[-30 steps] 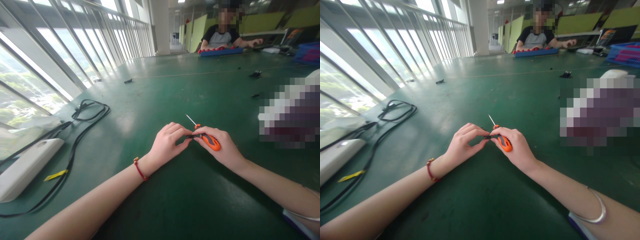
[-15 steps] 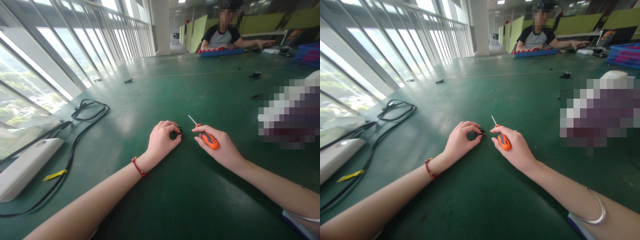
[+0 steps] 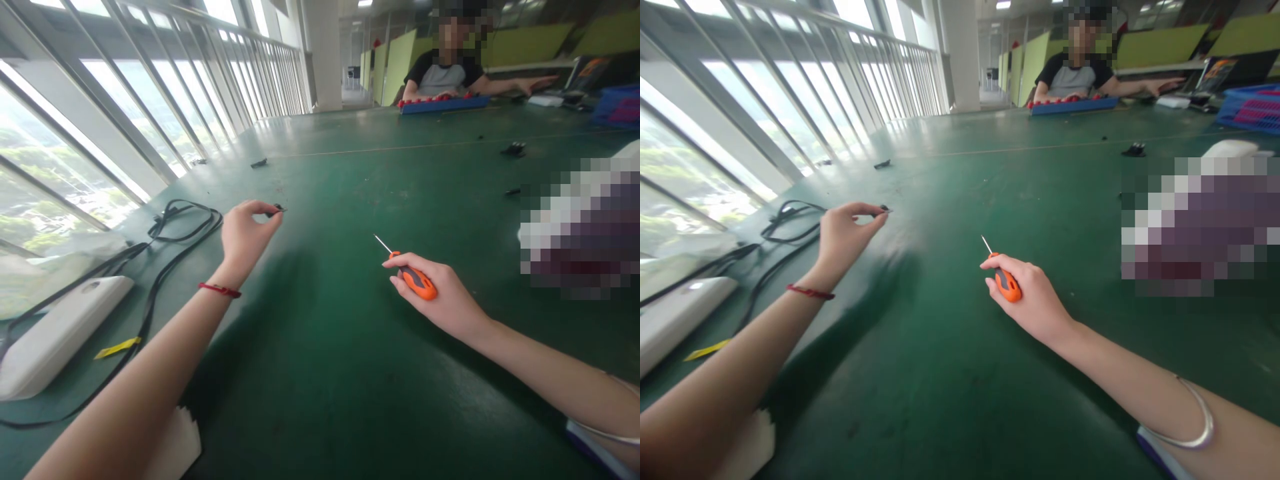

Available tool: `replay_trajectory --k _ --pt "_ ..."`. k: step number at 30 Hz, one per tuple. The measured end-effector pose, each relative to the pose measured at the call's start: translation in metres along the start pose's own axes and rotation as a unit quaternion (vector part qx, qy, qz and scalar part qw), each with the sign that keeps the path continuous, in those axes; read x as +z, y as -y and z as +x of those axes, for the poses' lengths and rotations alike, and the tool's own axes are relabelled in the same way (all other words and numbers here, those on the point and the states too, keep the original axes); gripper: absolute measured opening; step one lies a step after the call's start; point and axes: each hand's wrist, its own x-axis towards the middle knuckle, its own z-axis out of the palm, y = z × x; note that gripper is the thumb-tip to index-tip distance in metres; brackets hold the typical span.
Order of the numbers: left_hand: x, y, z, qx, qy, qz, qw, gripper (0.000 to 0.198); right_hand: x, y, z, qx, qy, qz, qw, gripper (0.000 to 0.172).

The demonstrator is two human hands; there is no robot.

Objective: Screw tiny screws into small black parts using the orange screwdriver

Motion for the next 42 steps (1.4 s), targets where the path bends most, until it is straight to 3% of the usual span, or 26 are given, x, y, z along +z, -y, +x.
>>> replay_trajectory --k 2,5,8,11,14,18,21,24,28,42 --pt "-0.012 0.030 0.011 -0.043 -0.026 0.072 0.996 0.018 0.000 -0.001 -0.001 0.001 -0.001 -0.008 1.000 0.018" --pt "-0.026 0.072 0.015 -0.026 -0.020 0.137 0.990 0.018 0.000 -0.001 -0.001 0.002 -0.002 -0.014 1.000 0.017" --pt "-0.033 0.102 0.013 -0.028 0.023 0.101 0.994 0.015 0.000 -0.001 -0.001 0.008 0.006 -0.006 1.000 0.017" --pt "-0.035 0.119 0.012 -0.067 0.054 0.047 0.995 0.017 0.000 0.000 0.000 0.018 0.015 -0.001 1.000 0.018" --pt "-0.037 0.125 0.011 -0.083 0.085 0.022 0.993 0.021 0.000 0.000 0.001 0.024 0.023 0.004 0.999 0.018" --pt "-0.038 0.128 0.012 -0.032 0.118 -0.020 0.992 0.019 0.000 0.000 0.001 0.031 0.032 0.010 0.999 0.018" --pt "-0.037 0.131 0.013 -0.025 0.070 -0.044 0.996 0.024 -0.001 0.000 0.001 0.039 0.035 0.014 0.999 0.018" --pt "-0.036 0.135 0.015 -0.070 0.020 -0.037 0.997 0.030 0.000 -0.001 0.001 0.043 0.039 0.020 0.998 0.017" --pt "-0.036 0.139 0.017 -0.106 0.051 -0.025 0.993 0.033 0.000 -0.001 0.001 0.045 0.041 0.018 0.998 0.018" --pt "-0.037 0.135 0.013 -0.107 0.074 -0.003 0.992 0.034 0.000 -0.001 0.001 0.046 0.045 0.004 0.998 0.018"
